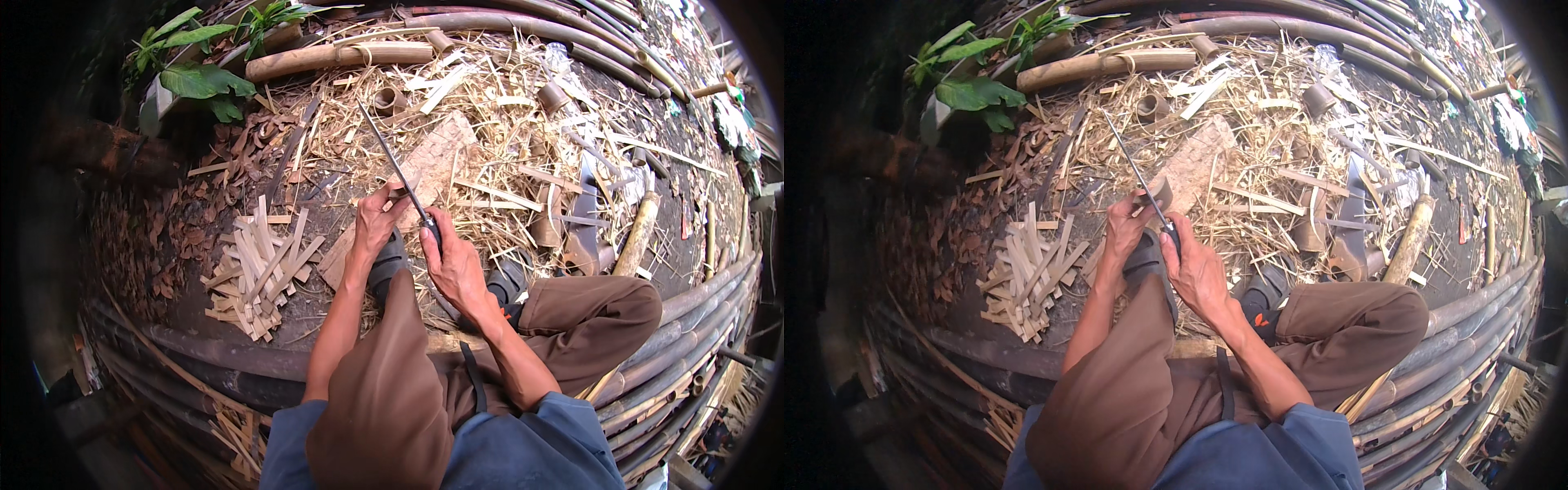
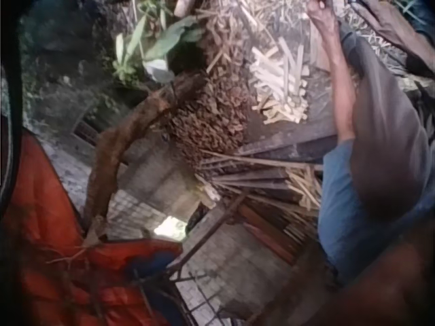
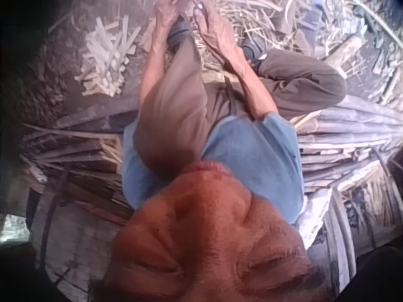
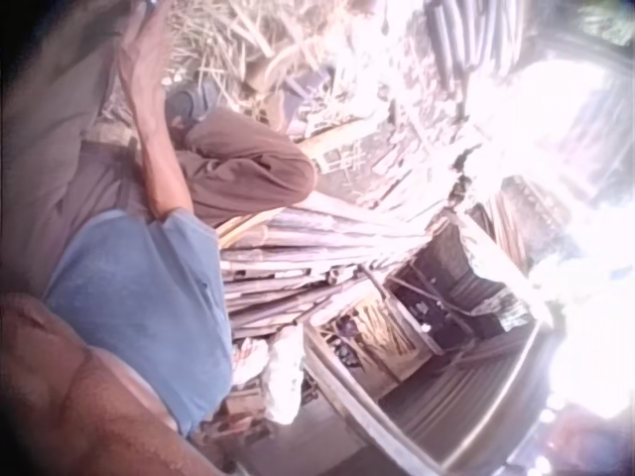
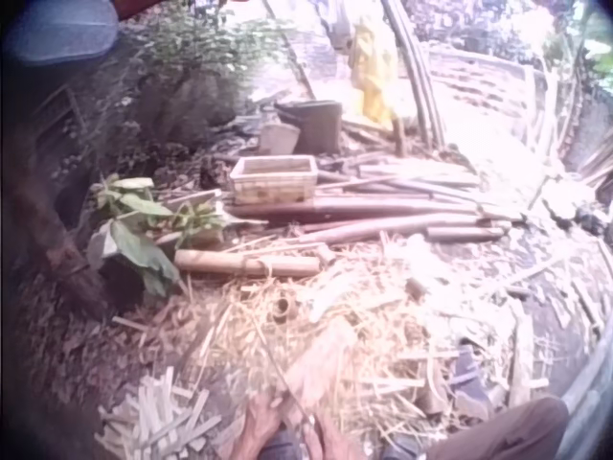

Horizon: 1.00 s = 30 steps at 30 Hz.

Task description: The person sits on the ground and uses a machete to split bamboo pieces into smaller strips. They repeatedly position the bamboo, strike it with the machete, and separate the resulting pieces.

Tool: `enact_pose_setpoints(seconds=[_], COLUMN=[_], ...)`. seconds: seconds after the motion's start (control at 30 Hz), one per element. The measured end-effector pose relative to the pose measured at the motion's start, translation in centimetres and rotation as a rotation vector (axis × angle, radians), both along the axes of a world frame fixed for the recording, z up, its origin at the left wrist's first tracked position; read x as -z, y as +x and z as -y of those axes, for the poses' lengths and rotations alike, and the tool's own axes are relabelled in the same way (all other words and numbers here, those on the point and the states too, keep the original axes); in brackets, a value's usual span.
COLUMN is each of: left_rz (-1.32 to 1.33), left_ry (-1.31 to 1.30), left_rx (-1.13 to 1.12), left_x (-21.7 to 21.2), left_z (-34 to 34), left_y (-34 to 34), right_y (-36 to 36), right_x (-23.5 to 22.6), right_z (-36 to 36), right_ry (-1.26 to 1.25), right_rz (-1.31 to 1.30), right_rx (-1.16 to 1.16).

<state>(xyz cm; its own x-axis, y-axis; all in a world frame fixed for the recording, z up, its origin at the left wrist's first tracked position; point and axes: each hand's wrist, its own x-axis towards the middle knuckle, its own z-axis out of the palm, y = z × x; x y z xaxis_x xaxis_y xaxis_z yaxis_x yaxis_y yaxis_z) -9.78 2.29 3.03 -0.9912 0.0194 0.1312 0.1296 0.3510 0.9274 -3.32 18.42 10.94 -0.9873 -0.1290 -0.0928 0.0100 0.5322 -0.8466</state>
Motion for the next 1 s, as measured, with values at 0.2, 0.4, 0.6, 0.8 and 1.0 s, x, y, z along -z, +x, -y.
enact_pose_setpoints(seconds=[0.2, 0.4, 0.6, 0.8, 1.0], left_rz=[0.026, 0.219, 0.167, 0.131, 0.160], left_ry=[-0.013, 0.011, -0.011, 0.073, -0.062], left_rx=[0.013, -0.050, -0.008, 0.006, 0.037], left_x=[-0.3, 0.4, -0.1, 0.4, -2.2], left_z=[-0.1, 0.1, -0.4, -0.7, -1.8], left_y=[0.0, -0.1, -0.6, -1.0, -0.7], right_y=[0.3, 0.4, 0.2, -0.5, -0.6], right_x=[1.5, 2.8, 2.6, 1.4, 0.6], right_z=[0.9, 1.4, 0.5, -0.2, -1.0], right_ry=[-0.028, 0.051, -0.024, -0.139, -0.165], right_rz=[-0.074, -0.212, -0.105, -0.001, 0.011], right_rx=[0.042, 0.018, 0.011, 0.022, 0.060])
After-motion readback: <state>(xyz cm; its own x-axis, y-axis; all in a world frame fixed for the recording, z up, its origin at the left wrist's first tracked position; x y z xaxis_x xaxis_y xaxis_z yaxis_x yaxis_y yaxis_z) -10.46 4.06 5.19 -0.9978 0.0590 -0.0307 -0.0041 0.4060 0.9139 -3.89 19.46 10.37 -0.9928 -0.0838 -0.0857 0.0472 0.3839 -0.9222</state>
